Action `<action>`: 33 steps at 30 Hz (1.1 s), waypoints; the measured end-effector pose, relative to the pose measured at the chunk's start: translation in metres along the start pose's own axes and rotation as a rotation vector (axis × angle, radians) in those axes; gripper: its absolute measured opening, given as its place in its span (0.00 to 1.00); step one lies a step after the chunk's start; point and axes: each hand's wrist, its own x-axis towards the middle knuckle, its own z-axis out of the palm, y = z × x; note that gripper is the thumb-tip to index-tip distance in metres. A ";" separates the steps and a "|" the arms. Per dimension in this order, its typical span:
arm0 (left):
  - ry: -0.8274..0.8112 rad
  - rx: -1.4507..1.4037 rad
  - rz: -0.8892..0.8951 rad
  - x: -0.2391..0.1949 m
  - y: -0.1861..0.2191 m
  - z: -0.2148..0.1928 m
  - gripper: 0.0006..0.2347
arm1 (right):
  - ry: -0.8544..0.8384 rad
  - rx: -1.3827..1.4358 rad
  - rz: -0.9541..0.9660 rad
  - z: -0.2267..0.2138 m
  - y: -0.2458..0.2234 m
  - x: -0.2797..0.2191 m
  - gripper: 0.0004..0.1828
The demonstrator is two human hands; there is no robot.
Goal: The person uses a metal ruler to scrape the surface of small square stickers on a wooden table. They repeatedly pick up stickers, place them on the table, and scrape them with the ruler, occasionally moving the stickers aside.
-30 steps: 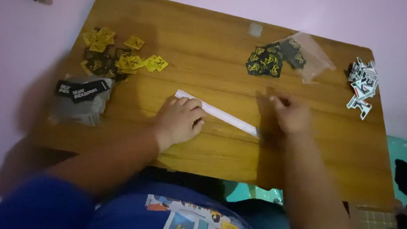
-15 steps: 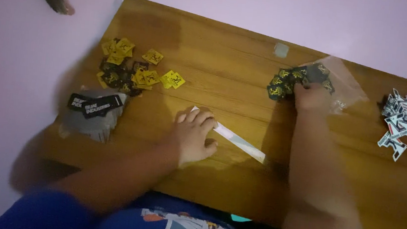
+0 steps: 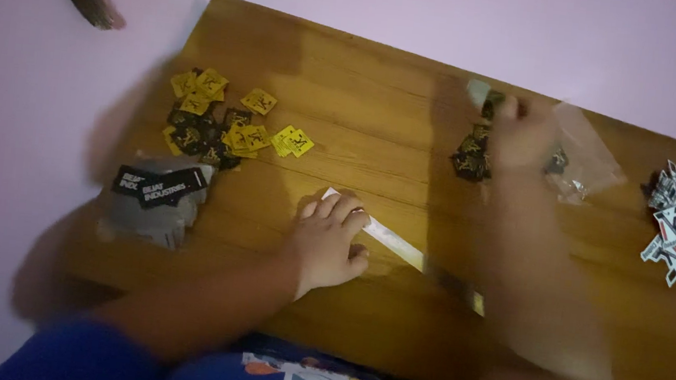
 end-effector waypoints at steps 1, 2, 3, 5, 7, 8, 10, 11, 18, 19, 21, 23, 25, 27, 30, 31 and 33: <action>0.004 0.002 -0.004 0.000 0.000 0.003 0.17 | 0.000 0.004 -0.004 0.012 -0.012 0.002 0.06; 0.029 0.003 0.012 0.001 -0.001 0.006 0.18 | 0.050 0.073 -0.047 0.025 -0.025 0.004 0.07; 0.053 0.005 0.028 0.002 -0.002 0.008 0.18 | 0.100 0.142 -0.090 0.038 -0.038 0.007 0.09; 0.100 0.011 0.036 0.005 -0.007 0.017 0.18 | 0.036 0.103 -0.129 0.057 -0.061 0.000 0.09; 0.139 0.010 0.044 0.009 -0.013 0.028 0.18 | -0.035 0.056 -0.166 0.075 -0.076 -0.012 0.09; 0.161 0.026 0.056 0.011 -0.017 0.035 0.18 | -0.259 0.162 -0.024 0.084 -0.080 -0.021 0.08; 0.181 0.048 0.068 0.012 -0.019 0.034 0.19 | -0.480 0.273 0.122 0.091 -0.089 -0.032 0.09; 0.156 0.050 0.057 0.010 -0.017 0.028 0.19 | -0.509 0.045 -0.005 0.089 -0.096 -0.034 0.11; 0.106 0.056 0.048 0.005 -0.011 0.018 0.20 | -0.638 -0.200 -0.110 0.073 -0.109 -0.038 0.24; 0.106 0.056 0.054 0.007 -0.010 0.018 0.20 | -0.634 -0.202 -0.107 0.065 -0.112 -0.037 0.24; 0.118 0.025 0.015 0.006 -0.009 0.020 0.20 | -0.633 0.041 0.018 0.052 -0.118 -0.040 0.30; 0.118 0.025 0.013 0.003 -0.009 0.016 0.19 | -0.705 0.005 0.016 0.057 -0.110 -0.042 0.33; 0.122 0.025 0.016 0.001 -0.005 0.009 0.19 | -0.773 -0.033 0.014 0.056 -0.107 -0.043 0.38; 0.031 -0.004 -0.003 -0.003 -0.001 0.000 0.19 | -0.861 -0.268 -0.092 0.050 -0.111 -0.047 0.36; -0.009 -0.003 -0.025 -0.003 0.000 0.001 0.20 | -0.930 -0.270 -0.068 0.015 -0.131 -0.057 0.40; -0.010 -0.002 -0.020 -0.002 0.000 0.000 0.20 | -0.928 -0.271 -0.063 0.006 -0.133 -0.062 0.40; -0.029 -0.021 -0.040 -0.003 0.002 0.000 0.20 | -0.997 -0.172 -0.002 -0.010 -0.137 -0.072 0.39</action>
